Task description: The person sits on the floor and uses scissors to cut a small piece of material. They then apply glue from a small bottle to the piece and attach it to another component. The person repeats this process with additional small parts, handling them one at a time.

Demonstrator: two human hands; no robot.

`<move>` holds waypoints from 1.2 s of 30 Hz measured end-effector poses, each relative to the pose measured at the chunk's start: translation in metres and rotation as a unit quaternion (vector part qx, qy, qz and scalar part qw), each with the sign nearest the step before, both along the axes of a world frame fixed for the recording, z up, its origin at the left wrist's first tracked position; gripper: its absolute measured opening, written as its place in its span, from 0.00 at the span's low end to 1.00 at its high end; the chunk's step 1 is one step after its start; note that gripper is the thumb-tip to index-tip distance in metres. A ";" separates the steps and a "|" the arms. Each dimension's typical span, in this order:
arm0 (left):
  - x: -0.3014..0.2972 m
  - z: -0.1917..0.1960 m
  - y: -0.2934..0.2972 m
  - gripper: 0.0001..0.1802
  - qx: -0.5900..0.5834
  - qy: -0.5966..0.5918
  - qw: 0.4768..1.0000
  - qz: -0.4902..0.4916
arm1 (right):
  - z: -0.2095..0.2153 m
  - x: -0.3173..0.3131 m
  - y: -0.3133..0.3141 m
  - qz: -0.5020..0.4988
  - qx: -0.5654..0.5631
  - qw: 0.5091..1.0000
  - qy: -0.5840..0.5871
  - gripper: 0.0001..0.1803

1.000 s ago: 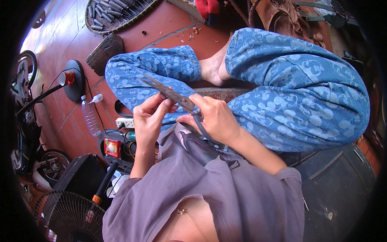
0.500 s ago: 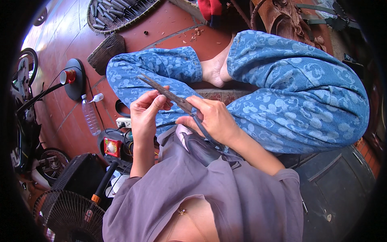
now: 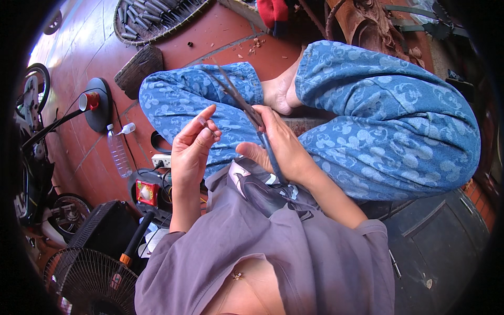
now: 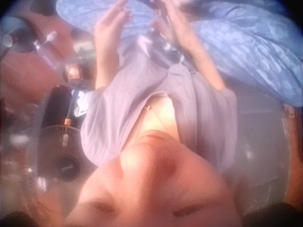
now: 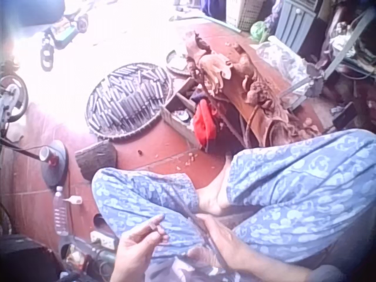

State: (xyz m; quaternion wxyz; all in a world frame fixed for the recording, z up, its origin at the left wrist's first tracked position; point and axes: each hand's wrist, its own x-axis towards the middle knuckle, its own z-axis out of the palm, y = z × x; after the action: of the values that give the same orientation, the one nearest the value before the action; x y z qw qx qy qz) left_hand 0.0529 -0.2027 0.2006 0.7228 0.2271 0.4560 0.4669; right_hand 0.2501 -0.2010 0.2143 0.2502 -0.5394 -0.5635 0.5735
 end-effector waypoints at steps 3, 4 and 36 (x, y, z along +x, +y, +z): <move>0.002 0.007 0.004 0.20 -0.019 0.015 1.000 0.004 | 0.004 -0.001 0.001 0.011 0.055 0.995 -0.088 0.42; 0.002 0.008 0.004 0.20 -0.023 0.021 0.999 0.010 | 0.003 -0.002 0.000 0.005 0.058 0.994 -0.093 0.43; 0.022 0.003 -0.006 0.13 0.094 0.223 0.970 -0.015 | 0.002 -0.014 -0.011 0.062 0.212 0.938 -0.269 0.45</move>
State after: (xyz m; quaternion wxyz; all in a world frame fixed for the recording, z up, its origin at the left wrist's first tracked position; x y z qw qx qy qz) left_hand 0.0744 -0.2085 0.2035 0.5854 0.3986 0.5565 0.4345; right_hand 0.2363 -0.2124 0.2159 0.1616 -0.5723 -0.7503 0.2887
